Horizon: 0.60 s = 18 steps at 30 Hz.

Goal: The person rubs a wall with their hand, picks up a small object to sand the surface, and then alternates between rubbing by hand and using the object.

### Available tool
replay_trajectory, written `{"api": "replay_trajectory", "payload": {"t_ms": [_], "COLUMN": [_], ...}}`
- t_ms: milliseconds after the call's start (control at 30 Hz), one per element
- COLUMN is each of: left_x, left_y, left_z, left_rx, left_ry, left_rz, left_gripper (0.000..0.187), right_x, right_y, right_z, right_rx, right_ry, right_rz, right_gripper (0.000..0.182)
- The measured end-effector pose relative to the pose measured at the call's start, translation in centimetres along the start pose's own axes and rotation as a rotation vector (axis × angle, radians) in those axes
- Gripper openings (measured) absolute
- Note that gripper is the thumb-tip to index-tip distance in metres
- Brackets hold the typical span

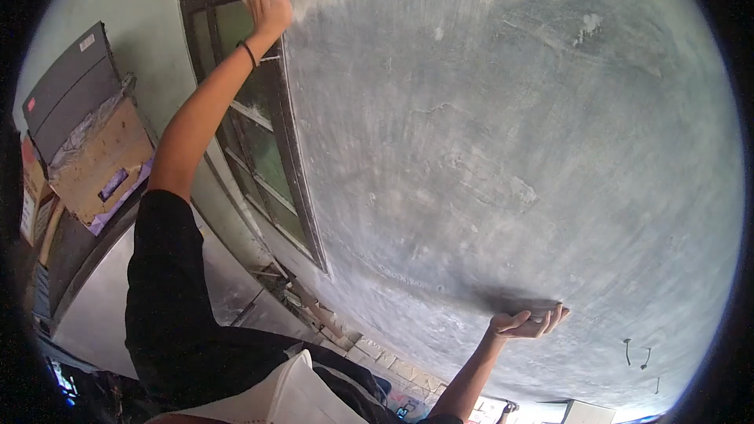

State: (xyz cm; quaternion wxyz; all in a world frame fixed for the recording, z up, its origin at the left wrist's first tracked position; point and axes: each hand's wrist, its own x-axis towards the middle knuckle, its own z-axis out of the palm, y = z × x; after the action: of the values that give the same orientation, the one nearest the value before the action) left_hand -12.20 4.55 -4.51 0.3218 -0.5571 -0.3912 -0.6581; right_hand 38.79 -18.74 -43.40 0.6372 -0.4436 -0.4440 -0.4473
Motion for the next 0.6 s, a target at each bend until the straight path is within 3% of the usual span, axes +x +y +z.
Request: {"api": "replay_trajectory", "payload": {"t_ms": [100,167,333,433,533,600], "left_x": [0.3,-0.5,-2.2,2.4,0.9,-1.3], "left_y": [-0.6,-1.1,0.3,0.5,-0.8,-0.2], "left_z": [0.4,1.0,0.3,1.2,2.2,2.4], "left_rx": [0.065,0.019,0.011,-0.022,-0.089,-0.067], "left_ry": [-0.008,0.143,0.007,0.193,0.273,0.171], "left_rz": [0.064,-0.018,0.084,-0.116,-0.009,-0.066], "left_gripper": [0.059,0.059,0.058,0.057,0.057,0.054], "right_x": [0.0,0.2,0.4,0.4,0.3,0.3], "right_y": [0.0,0.0,-0.1,-0.5,-0.1,-0.5], "right_z": [0.0,0.1,-0.2,0.3,-0.3,0.2], "right_rx": [0.017,0.022,0.032,0.036,0.025,0.106], "right_ry": [0.006,0.022,0.024,0.054,0.010,0.053], "right_rz": [0.000,-0.021,-0.028,-0.032,-0.020,0.016], "right_gripper": [0.048,0.048,0.043,0.041,0.040,0.041]}}
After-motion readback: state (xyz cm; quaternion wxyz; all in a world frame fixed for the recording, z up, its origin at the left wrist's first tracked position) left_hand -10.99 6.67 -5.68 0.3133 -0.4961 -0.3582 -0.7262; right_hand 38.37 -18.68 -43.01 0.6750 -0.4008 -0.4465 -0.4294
